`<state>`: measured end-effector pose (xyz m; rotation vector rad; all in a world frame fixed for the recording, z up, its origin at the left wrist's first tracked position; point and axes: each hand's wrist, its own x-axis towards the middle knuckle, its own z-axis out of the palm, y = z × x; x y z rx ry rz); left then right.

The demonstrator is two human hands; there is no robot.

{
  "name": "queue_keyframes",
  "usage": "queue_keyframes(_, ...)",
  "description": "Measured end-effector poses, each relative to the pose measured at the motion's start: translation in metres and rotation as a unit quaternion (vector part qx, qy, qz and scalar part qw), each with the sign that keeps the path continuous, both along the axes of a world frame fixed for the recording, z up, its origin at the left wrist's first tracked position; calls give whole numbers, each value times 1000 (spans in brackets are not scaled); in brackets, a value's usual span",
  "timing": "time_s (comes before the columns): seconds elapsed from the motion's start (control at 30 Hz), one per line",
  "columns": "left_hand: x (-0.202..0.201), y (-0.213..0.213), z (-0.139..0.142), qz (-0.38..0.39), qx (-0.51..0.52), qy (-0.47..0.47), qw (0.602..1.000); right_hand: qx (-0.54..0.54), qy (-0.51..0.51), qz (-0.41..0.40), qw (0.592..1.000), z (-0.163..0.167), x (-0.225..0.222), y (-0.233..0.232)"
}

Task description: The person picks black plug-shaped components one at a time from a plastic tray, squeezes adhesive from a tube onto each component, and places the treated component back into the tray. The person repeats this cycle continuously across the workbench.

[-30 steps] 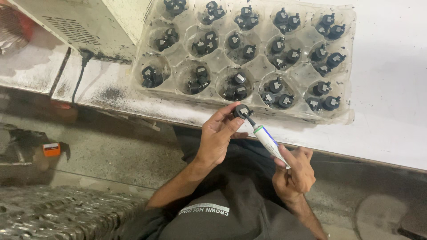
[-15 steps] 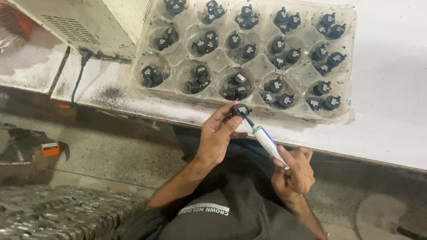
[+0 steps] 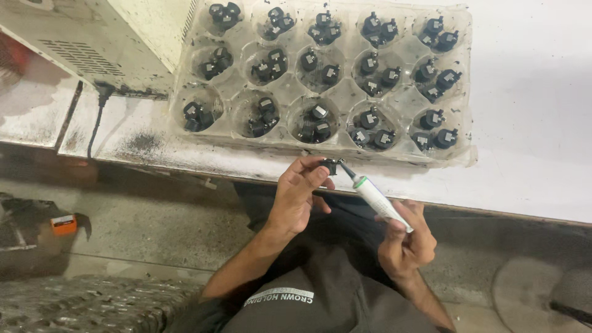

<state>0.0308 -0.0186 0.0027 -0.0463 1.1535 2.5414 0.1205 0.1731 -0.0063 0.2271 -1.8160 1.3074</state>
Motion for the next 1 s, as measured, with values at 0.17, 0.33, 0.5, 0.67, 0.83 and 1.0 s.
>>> queue_keyframes(0.17,-3,-2,-3,10,13,-6,1000,-224,-27,79,971,-14,1,10)
queue_keyframes(0.33,-2,-1,0,11,14,-8,1000,-247,-84,100,960,-16,1,19)
queue_keyframes(0.5,-1,-3,6,9,15,4,1000,-111,-18,54,992,-13,0,11)
queue_keyframes(0.67,-2,-3,5,8,1,5,1000,-23,-26,-40,999,-6,3,3)
queue_keyframes(0.83,-2,-1,2,10,-10,17,1000,86,31,-41,995,-4,-2,2)
queue_keyframes(1.0,0,-1,0,15,-21,36,999,114,28,-34,993,-3,-4,1)
